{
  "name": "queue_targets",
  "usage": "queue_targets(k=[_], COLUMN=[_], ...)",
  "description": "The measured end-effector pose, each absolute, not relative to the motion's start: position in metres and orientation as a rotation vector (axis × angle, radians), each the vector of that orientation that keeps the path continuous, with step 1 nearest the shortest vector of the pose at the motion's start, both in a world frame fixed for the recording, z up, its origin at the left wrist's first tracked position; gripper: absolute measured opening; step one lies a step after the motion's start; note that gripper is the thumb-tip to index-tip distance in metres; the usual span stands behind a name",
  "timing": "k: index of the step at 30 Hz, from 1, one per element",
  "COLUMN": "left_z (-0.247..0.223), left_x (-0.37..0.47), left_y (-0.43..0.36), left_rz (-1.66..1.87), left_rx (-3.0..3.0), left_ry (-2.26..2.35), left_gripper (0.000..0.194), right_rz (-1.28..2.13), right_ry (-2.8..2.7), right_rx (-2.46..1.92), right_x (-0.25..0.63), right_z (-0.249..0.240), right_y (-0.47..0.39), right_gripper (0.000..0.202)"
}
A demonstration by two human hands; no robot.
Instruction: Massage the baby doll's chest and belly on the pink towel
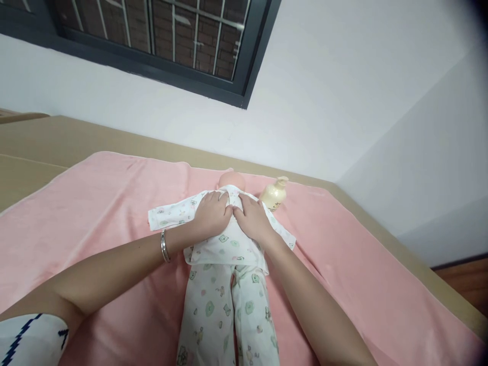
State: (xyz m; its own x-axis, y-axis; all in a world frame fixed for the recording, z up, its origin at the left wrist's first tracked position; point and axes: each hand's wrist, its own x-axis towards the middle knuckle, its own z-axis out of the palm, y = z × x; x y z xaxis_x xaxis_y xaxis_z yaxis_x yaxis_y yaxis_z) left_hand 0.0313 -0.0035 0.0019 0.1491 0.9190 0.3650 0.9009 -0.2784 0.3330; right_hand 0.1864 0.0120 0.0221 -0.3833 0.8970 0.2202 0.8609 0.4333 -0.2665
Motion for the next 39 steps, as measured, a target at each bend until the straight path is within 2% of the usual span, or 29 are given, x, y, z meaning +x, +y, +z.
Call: queue_targets(k=[11, 20, 28, 33, 39], left_z=[-0.001, 0.003, -0.008, -0.015, -0.02], left_x=[0.034, 0.036, 0.036, 0.034, 0.036], left_y=[-0.002, -0.008, -0.01, -0.009, -0.006], left_rz=[0.752, 0.797, 0.98, 1.068, 1.023], left_rx=[2.364, 2.339, 2.346, 2.334, 2.297], left_ry=[1.942, 2.003, 2.017, 1.927, 1.93], left_gripper=[0.028, 0.025, 0.023, 0.023, 0.044], right_rz=[-0.124, -0.142, -0.33, -0.15, 0.193], right_ry=[-2.376, -2.319, -2.299, -2.37, -2.37], right_rx=[-1.585, -1.619, -1.633, -1.419, -1.508], right_x=[0.182, 0.179, 0.176, 0.178, 0.188], right_z=[0.022, 0.023, 0.023, 0.021, 0.017], right_y=[0.014, 0.009, -0.002, -0.004, 0.013], right_gripper=[0.035, 0.036, 0.039, 0.036, 0.055])
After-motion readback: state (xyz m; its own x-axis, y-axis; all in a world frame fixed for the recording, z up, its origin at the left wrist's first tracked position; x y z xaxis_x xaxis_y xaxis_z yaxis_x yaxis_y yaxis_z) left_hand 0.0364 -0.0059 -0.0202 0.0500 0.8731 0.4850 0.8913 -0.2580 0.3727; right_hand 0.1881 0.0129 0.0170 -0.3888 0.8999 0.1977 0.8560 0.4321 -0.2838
